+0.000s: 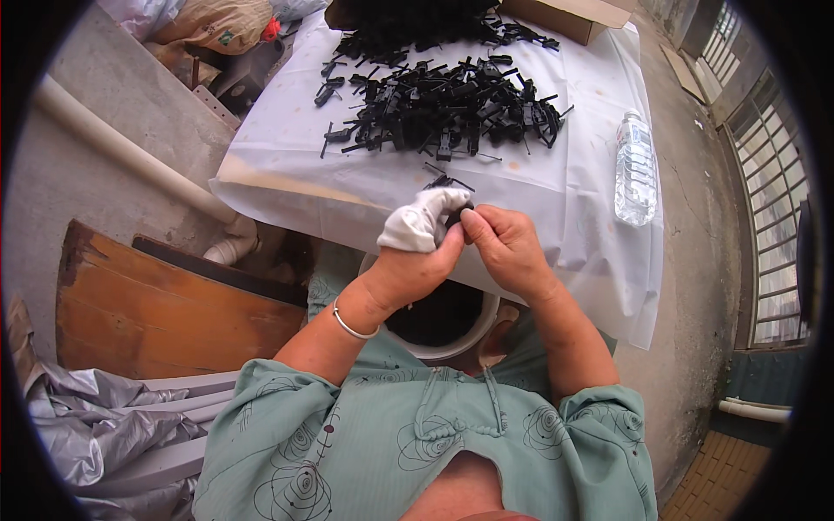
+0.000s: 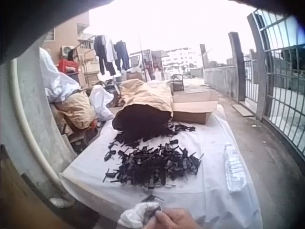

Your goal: Cleaning and inspecting small black plastic components with a white cloth at a sorting table.

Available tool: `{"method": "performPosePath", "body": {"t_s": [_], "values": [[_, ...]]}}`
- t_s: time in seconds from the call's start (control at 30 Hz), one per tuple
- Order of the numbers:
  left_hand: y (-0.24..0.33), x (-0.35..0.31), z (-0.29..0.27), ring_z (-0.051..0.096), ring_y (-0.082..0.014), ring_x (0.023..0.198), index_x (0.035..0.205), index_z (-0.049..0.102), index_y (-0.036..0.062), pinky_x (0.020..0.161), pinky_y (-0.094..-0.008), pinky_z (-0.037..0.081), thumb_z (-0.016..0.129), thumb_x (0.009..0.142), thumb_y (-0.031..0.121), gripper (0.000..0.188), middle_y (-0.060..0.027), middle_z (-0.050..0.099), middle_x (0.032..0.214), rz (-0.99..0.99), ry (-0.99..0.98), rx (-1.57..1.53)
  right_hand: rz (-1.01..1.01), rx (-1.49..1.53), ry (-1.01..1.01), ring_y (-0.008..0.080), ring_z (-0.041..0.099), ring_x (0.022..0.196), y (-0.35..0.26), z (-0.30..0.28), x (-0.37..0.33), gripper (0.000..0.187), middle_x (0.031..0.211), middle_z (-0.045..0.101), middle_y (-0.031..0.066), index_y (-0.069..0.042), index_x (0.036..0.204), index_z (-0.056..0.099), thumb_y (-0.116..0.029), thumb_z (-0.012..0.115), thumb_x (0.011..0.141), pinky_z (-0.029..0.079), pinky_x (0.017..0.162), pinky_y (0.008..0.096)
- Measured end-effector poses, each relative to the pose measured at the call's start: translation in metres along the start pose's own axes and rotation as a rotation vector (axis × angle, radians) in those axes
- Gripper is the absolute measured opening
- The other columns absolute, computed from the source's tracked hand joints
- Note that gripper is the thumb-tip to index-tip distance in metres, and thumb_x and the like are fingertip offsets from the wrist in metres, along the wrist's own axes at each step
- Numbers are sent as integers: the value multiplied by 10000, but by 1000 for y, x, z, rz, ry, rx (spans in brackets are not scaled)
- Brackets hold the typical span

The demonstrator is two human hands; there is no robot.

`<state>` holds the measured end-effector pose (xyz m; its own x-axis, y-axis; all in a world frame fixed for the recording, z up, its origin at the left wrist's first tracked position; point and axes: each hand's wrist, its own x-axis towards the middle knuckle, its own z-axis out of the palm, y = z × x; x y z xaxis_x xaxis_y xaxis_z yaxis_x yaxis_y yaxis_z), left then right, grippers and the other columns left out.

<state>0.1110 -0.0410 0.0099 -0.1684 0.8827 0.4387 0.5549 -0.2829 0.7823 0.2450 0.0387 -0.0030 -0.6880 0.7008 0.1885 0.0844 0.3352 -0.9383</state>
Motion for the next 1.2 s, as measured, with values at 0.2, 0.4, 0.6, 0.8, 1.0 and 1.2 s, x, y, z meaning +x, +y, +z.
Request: {"method": "performPosePath", "body": {"t_s": [0.2, 0.4, 0.6, 0.8, 1.0, 1.2], "values": [[-4, 7, -9, 500, -109, 712, 1203, 362, 11, 668, -240, 451, 517, 866, 56, 373, -37, 530, 868, -214, -20, -533, 13, -187, -99, 88, 469, 587, -8, -19, 3, 148, 632, 535, 36, 9, 797, 602, -128, 582, 849, 392, 530, 242], [2, 4, -10, 429, -73, 577, 1192, 385, 22, 539, -221, 396, 433, 871, 47, 326, -30, 517, 836, -354, -71, -579, -297, -84, 18, 119, 496, 576, 0, -14, 4, 74, 660, 578, 59, 5, 802, 619, -65, 638, 788, 406, 530, 254], [-16, 2, -1, 470, -134, 710, 1062, 476, 18, 631, -282, 408, 430, 807, 71, 264, -69, 502, 808, 14, -102, -204, -82, 28, -14, 82, 437, 583, -10, -11, 6, 146, 619, 507, 36, 14, 741, 571, -96, 626, 819, 380, 531, 236], [5, 0, -2, 520, -198, 768, 1068, 461, -21, 720, -298, 436, 424, 803, 38, 274, -116, 527, 909, -100, -136, -19, -142, 1, -93, 95, 401, 567, -1, 0, 4, 233, 588, 457, 35, 5, 717, 533, -147, 521, 893, 367, 519, 266], [-2, -15, -7, 523, -234, 805, 1040, 464, -41, 746, -306, 434, 405, 802, 28, 255, -154, 518, 916, -35, -19, 78, -145, -1, -18, 117, 394, 555, 1, 30, 4, 261, 581, 458, 58, 8, 708, 512, -157, 487, 909, 380, 529, 285], [5, -22, -29, 549, -295, 789, 1065, 458, -50, 713, -347, 447, 457, 803, 54, 282, -184, 548, 871, -62, 14, 66, -95, 139, -185, 192, 440, 529, -11, 24, 15, 246, 597, 500, 123, 7, 716, 532, -166, 514, 890, 394, 530, 307]]}}
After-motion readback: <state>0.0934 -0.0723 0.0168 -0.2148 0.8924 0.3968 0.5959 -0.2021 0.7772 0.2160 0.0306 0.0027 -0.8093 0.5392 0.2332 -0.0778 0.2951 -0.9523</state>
